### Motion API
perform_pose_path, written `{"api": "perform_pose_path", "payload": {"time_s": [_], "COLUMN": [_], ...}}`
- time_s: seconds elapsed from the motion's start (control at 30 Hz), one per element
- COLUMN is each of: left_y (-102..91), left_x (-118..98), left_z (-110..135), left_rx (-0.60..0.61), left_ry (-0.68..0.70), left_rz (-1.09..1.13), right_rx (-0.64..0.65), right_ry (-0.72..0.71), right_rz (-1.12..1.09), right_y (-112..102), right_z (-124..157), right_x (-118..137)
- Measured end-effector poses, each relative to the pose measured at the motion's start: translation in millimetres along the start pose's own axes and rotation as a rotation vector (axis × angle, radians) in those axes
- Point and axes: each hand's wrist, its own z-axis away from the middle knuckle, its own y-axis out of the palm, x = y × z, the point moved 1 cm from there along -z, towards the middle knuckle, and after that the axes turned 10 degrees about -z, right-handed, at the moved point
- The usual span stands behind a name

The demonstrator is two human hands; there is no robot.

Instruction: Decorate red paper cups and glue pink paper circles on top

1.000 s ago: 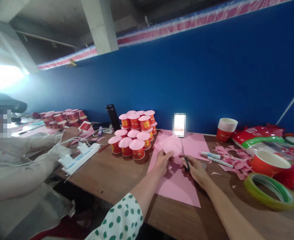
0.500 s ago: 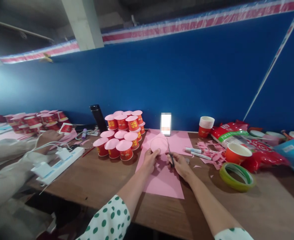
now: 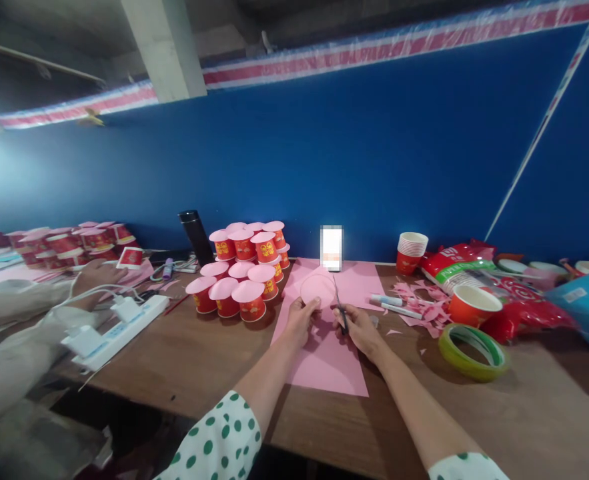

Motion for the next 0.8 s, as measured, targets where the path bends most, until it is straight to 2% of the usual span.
{"api": "perform_pose_path", "payload": {"time_s": [0.8], "left_y": [-0.3], "left_x": [-4.3], "left_z": [4.0], "left_rx": [0.004], "left_ry": [0.014], "left_rz": [-0.013], "right_rx": [0.029], "right_ry": [0.012], "right_rz": [-0.021], "right_y": [1.6], "right_z": [2.0], "right_x": [2.9]}}
